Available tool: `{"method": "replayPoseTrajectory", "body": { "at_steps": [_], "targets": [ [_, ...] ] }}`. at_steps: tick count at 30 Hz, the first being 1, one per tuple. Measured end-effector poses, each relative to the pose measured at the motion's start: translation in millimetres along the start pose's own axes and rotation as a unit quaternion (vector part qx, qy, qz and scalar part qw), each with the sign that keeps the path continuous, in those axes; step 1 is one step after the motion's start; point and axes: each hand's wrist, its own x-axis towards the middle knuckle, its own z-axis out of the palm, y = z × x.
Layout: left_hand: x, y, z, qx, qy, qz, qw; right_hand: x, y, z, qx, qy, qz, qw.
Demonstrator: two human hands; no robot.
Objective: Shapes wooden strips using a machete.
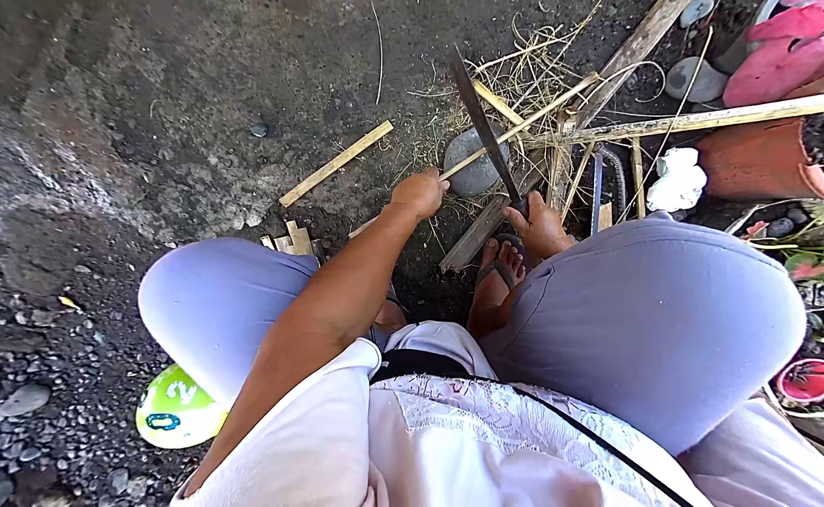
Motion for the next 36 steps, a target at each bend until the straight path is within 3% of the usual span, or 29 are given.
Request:
{"method": "replayPoseTrajectory", "body": {
  "at_steps": [20, 36],
  "targets": [
    [0.6, 1.2, -21.4, -0.011, -0.023, 0.062, 0.998, 1.4, -0.5, 2.9, -0.024, 0.005, 0.004, 1.000],
    [6.6, -6.4, -10.7, -0.011, -0.007, 0.082, 0.997, 2.7, -1.2, -0.7, 0.003, 0.004, 0.008, 1.000]
  ]
}}
